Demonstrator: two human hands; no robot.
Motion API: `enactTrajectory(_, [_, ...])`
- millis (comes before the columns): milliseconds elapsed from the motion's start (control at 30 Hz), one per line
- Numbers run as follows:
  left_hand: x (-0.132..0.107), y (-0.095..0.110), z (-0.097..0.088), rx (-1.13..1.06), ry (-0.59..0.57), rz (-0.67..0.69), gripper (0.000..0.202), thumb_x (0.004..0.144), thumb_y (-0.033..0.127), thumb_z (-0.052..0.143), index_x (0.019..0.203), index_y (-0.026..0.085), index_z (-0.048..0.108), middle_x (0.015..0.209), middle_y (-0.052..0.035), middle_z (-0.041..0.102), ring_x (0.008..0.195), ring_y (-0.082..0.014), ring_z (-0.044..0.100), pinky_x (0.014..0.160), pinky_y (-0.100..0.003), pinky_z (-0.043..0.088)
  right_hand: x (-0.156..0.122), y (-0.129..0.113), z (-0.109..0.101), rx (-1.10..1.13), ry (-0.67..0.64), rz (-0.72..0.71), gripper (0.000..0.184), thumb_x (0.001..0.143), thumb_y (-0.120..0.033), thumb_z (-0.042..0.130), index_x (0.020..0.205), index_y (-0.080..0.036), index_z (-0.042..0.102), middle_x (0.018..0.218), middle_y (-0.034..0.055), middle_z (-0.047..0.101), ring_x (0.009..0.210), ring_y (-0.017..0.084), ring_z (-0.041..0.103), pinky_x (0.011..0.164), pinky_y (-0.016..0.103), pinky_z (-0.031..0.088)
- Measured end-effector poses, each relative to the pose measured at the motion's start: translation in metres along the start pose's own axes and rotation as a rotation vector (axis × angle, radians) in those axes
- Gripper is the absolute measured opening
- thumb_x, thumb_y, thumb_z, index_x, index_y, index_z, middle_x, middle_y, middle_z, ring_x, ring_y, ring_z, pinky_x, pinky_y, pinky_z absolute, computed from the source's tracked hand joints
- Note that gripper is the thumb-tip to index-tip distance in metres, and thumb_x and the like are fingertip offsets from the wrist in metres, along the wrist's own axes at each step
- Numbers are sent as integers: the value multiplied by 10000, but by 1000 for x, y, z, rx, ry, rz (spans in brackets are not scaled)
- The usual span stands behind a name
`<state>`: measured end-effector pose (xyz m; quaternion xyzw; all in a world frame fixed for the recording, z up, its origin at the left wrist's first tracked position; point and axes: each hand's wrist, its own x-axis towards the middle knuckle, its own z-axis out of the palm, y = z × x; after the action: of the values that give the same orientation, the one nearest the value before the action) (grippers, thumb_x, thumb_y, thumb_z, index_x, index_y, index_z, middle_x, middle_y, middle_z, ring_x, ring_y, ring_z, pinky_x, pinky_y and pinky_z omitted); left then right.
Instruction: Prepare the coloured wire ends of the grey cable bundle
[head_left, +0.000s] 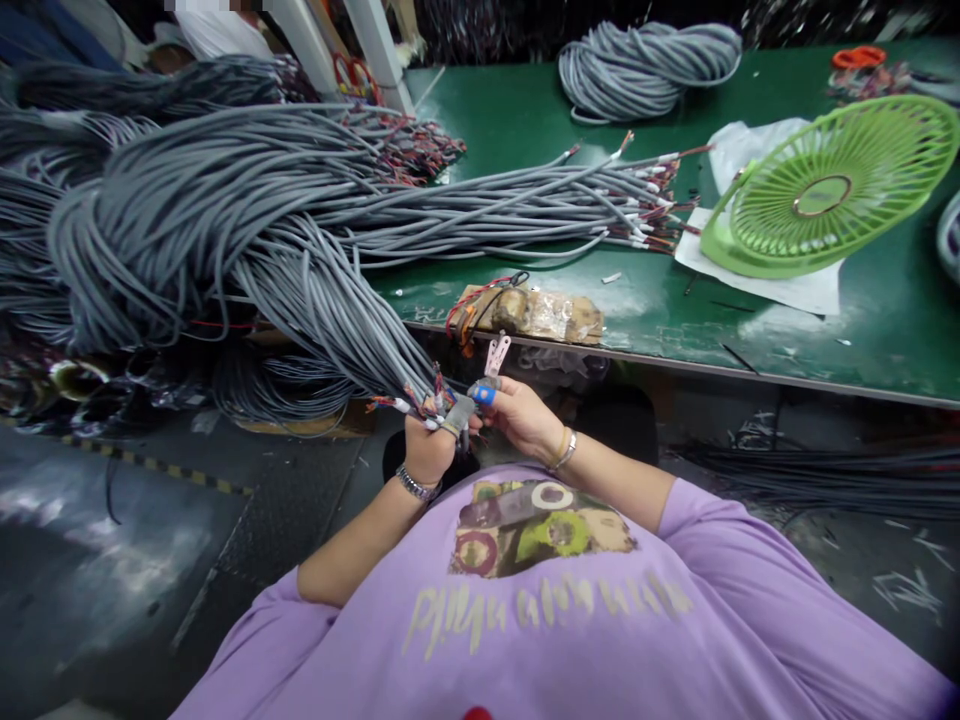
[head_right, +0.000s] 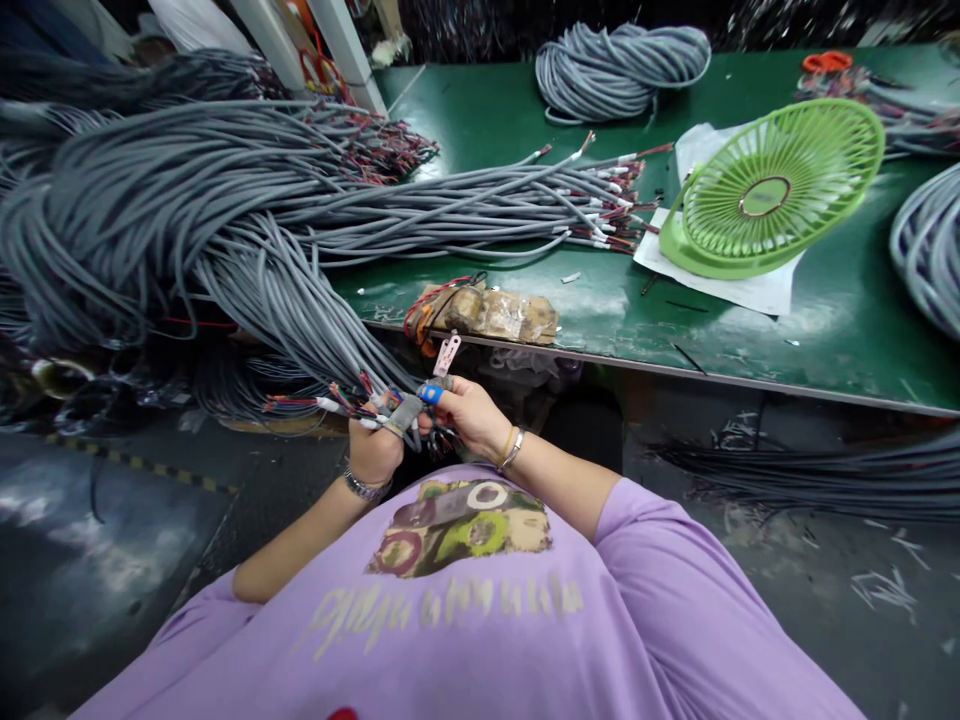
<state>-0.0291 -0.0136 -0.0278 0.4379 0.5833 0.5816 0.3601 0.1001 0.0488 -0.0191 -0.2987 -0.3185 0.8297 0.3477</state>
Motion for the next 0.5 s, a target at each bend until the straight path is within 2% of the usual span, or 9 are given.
enactTrajectory(233, [-1,3,1,-2,24,14,230,791,340,699,639,167,678,579,-21,698,484,-149,654,474,-245,542,0,2,-1,16,15,5,417,543,-407,871,666,-158,559,502,-58,479,471,63,427,478,218,300])
enactTrajectory(400, [1,24,2,176,-141,79,163,748,273,718,615,187,677,544,-9,687,465,-141,638,493,-242,541,-2,2,4,14,-48,-9,391,628,-433,799,689,-191,497,485,-56,510,419,105,482,449,244,340])
enactTrajectory(500, [2,28,2,190,-178,85,173,730,272,726,590,193,665,520,-4,670,447,-137,622,484,-239,531,-2,5,6,-32,23,-26,361,650,-419,778,725,-185,515,506,-51,536,412,90,460,439,231,307])
